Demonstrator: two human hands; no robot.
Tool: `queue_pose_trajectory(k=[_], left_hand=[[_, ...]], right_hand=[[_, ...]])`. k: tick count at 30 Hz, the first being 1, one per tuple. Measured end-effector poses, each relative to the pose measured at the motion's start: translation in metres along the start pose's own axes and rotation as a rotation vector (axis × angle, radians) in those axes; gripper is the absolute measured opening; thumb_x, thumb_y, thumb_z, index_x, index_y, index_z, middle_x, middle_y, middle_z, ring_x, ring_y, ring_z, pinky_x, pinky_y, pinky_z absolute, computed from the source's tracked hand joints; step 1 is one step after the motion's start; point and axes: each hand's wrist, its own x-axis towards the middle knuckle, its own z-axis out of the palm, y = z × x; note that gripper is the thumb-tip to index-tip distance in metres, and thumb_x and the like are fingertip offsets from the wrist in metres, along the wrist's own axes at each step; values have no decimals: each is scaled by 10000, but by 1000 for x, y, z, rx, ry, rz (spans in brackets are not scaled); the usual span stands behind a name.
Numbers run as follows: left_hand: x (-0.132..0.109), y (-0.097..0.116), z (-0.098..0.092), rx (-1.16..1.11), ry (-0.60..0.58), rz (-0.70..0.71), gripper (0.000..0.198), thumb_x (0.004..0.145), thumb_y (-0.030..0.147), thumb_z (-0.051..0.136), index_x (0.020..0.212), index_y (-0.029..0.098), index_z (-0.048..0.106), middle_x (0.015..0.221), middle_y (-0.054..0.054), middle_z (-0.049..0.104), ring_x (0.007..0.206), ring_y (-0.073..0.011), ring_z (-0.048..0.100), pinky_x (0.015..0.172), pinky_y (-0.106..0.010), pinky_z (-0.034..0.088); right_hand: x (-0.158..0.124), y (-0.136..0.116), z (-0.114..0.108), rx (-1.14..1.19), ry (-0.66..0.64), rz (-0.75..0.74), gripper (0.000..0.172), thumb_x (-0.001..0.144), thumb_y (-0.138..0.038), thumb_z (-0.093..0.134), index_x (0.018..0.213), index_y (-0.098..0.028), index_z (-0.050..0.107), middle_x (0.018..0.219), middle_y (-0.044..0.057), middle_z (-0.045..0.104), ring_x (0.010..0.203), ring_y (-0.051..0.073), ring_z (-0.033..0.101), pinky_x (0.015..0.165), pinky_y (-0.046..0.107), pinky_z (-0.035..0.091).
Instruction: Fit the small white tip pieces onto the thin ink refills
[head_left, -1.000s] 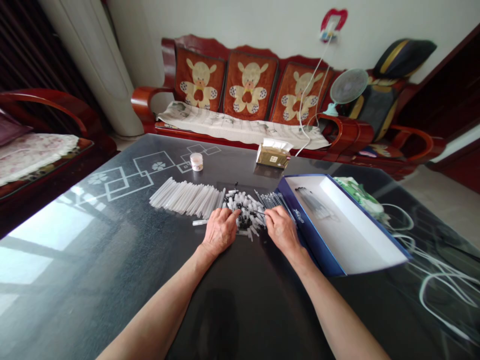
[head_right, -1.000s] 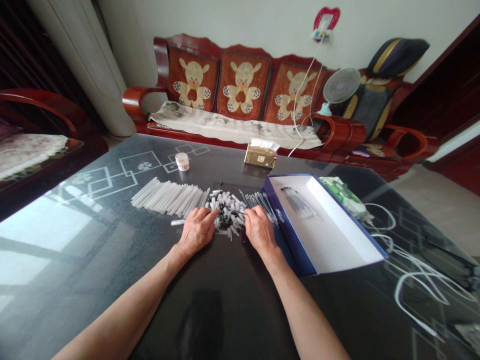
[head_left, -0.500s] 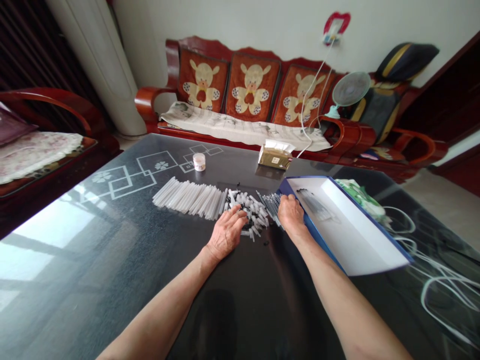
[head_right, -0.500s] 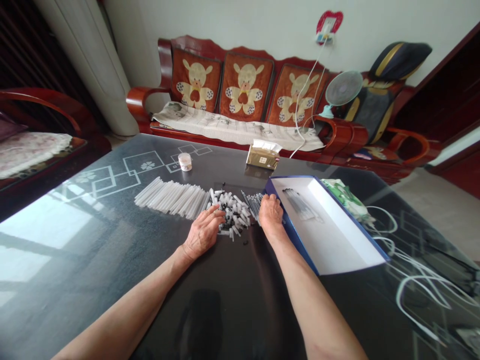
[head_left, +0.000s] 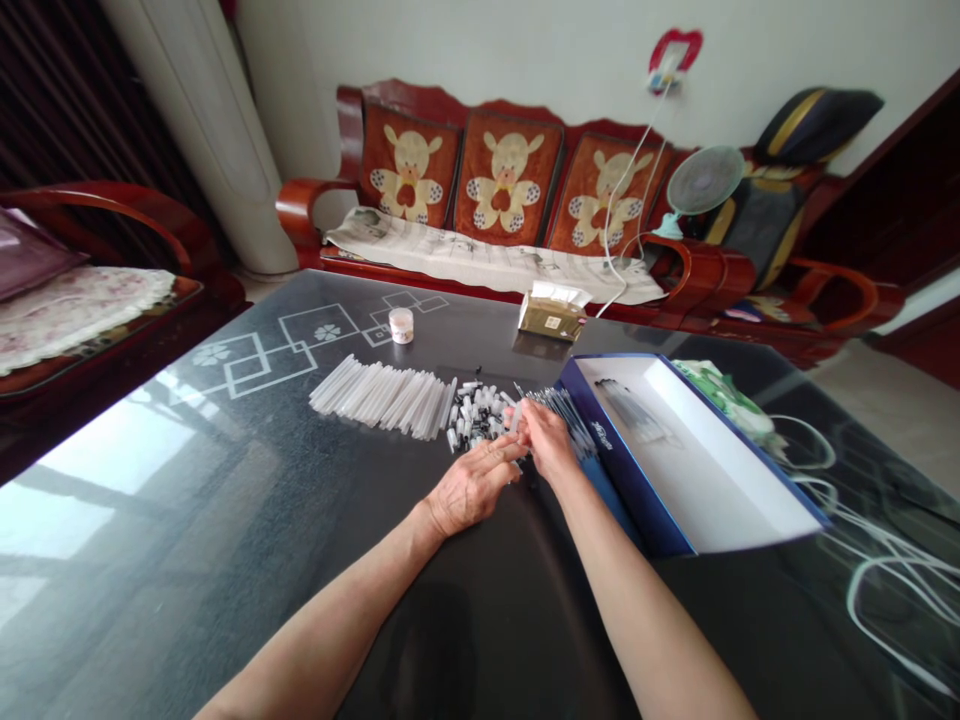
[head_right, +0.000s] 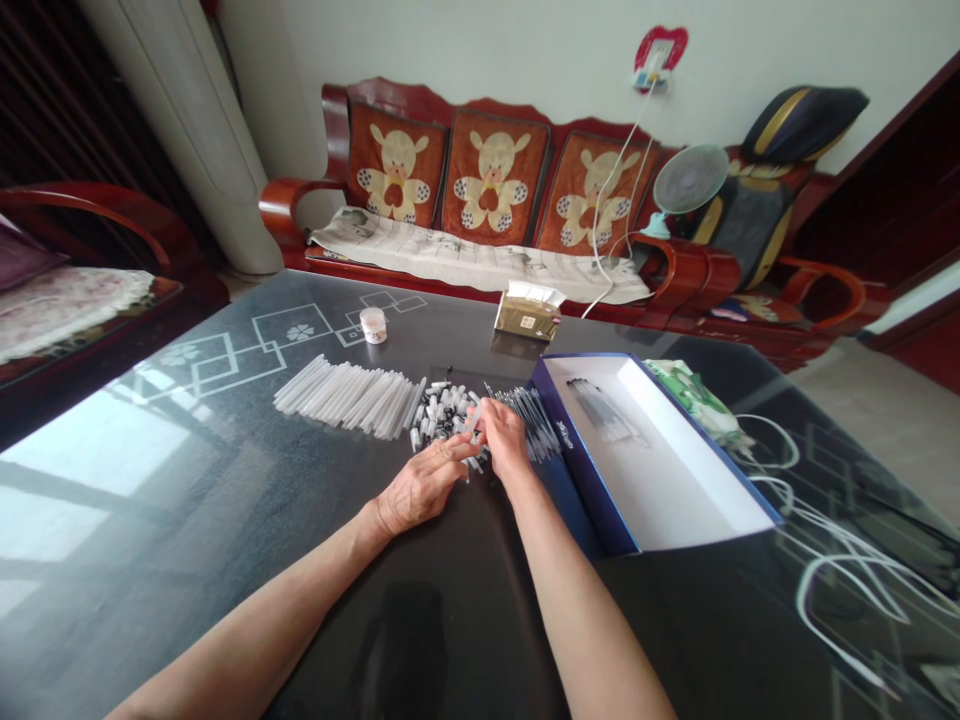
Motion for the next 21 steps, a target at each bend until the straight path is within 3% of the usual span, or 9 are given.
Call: queue_pose_trajectory(k=[4,9,15,21], left_hand=[[1,2,1,-30,31,-8,222,916,83,365,936,148,577,1331,-141,554,1368,-207,388,1080,-379,433],[-1,-1,6,59,93,-220,313,933,104,351,1202,133,509,1319,-159,553,1270,-180,506,1012,-318,492],[12,1,4,119,-73,-603,338,947,290,435,1247,157,518,1108,-115,669,956,-193,675,788,-281,558],[33,6,-3,-52,-186,-819,303,970,307,368,1019,190,643,795,-29,705,722,-143,673,688,-218,501]], right_hand=[[1,-6,-5,242,2,121,283,623,-307,794,834,-175,658,758,35,737,559,109,632,409,164,428],[-5,-6,-9,370,32,116,273,621,-225,802,857,-188,670,825,27,746,650,115,674,445,150,469],[-17,0,-6,407,-48,44,338,609,-270,822,902,-205,667,899,26,747,768,143,693,557,192,525],[-28,-2,2,426,-145,44,388,634,-338,808,968,-215,654,955,33,743,820,159,686,649,245,532]])
